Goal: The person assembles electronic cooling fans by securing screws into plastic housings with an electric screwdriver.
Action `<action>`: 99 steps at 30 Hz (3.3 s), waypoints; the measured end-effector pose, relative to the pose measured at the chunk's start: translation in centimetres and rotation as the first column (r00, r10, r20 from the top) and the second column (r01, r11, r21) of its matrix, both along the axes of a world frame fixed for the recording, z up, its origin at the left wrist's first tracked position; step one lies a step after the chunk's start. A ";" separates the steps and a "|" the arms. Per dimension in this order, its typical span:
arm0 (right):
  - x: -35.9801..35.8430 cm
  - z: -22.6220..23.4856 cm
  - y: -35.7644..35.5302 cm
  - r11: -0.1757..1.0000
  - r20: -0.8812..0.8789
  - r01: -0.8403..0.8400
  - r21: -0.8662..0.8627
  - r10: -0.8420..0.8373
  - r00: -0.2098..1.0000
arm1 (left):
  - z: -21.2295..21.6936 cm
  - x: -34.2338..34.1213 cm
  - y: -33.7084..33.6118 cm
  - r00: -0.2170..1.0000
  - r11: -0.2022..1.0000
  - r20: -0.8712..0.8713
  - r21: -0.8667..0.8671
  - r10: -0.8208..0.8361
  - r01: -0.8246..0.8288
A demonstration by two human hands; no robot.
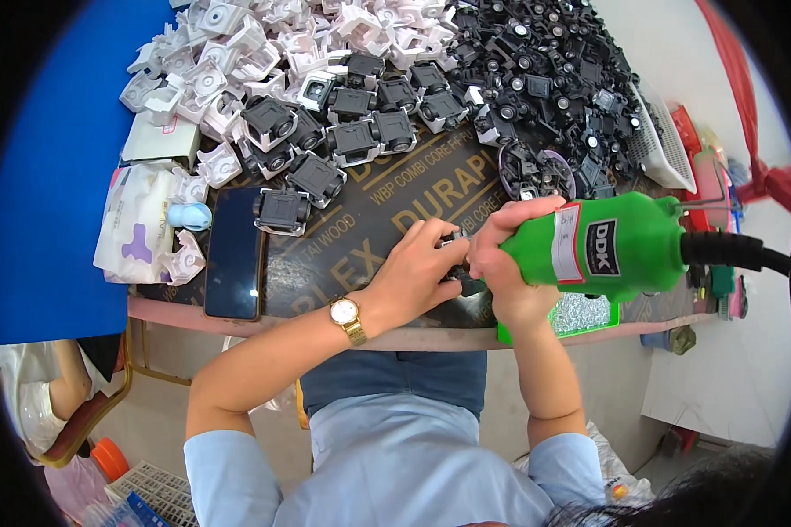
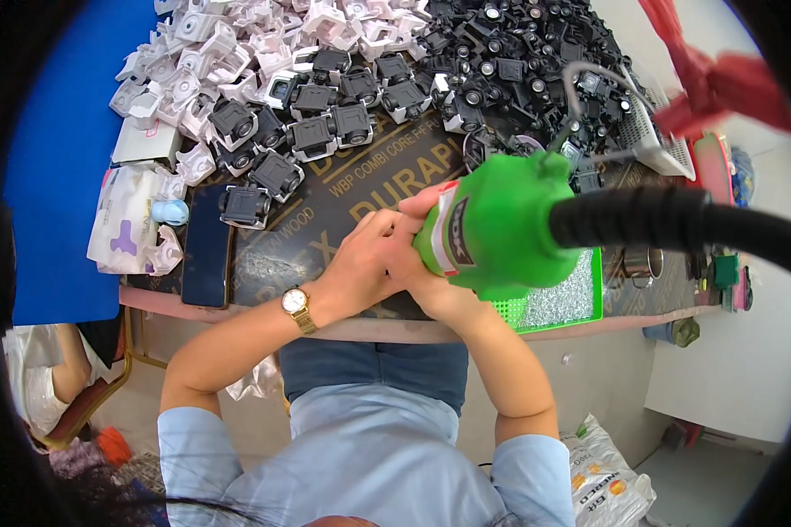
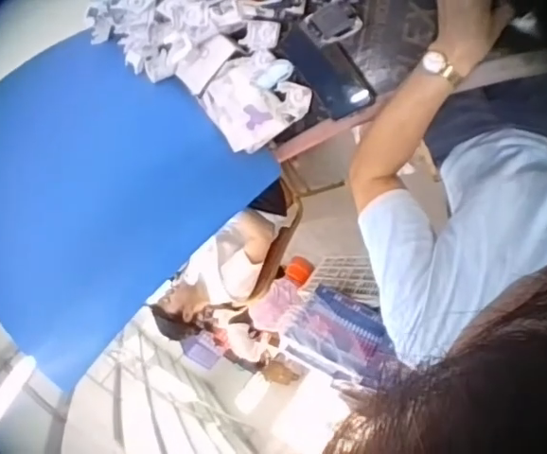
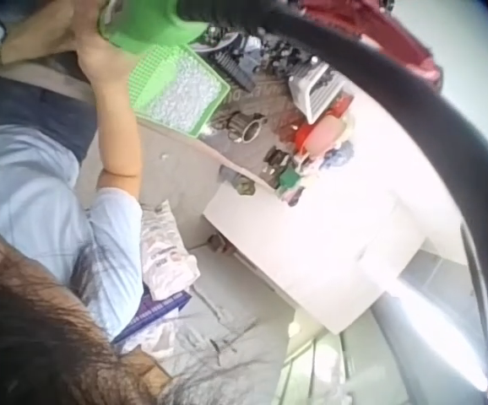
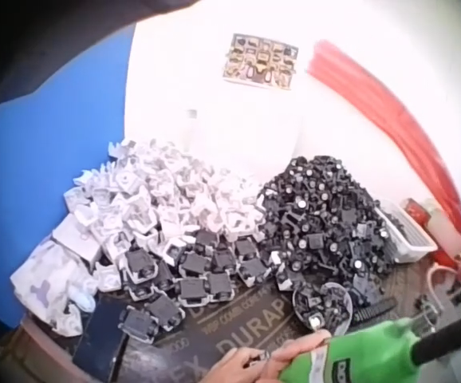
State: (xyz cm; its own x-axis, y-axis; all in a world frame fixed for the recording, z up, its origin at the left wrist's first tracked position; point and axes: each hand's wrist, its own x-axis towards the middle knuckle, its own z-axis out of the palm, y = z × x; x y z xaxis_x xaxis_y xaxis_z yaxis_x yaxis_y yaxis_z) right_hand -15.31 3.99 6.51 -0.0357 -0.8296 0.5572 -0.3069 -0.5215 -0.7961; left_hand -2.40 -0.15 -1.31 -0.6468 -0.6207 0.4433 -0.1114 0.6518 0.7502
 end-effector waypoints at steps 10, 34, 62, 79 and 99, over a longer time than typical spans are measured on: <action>2.2 1.3 0.1 0.980 0.346 0.193 0.049 -0.198 0.917 | 0.5 0.2 0.3 1.000 1.000 0.007 -0.010 0.016 -0.016; -11.0 2.4 -0.1 0.959 0.395 0.062 -0.275 0.054 0.917 | 0.6 -0.1 -0.1 0.999 0.971 -0.024 -0.237 -0.024 0.018; -12.4 2.4 0.7 0.962 0.413 0.000 -0.273 0.117 0.903 | 2.3 1.3 -0.8 0.999 0.852 -0.041 0.524 0.012 0.011; -12.3 0.7 2.3 0.978 0.291 0.183 -0.095 -0.149 0.945 | -11.2 26.1 17.5 0.519 -0.134 -0.135 0.884 0.844 0.448; -11.9 0.6 2.1 0.973 0.253 0.228 -0.020 -0.216 0.943 | -8.8 25.4 13.0 0.685 0.694 0.728 0.473 0.040 -0.543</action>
State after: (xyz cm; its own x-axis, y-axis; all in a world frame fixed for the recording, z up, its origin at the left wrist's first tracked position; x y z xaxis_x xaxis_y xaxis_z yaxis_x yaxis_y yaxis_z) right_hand -27.20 6.07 7.12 -0.3578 -0.7574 0.5462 -0.2159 -0.5020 -0.8375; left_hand 23.03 12.83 -10.11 -0.3218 -0.7752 -0.5436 -0.7949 -0.0907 0.6000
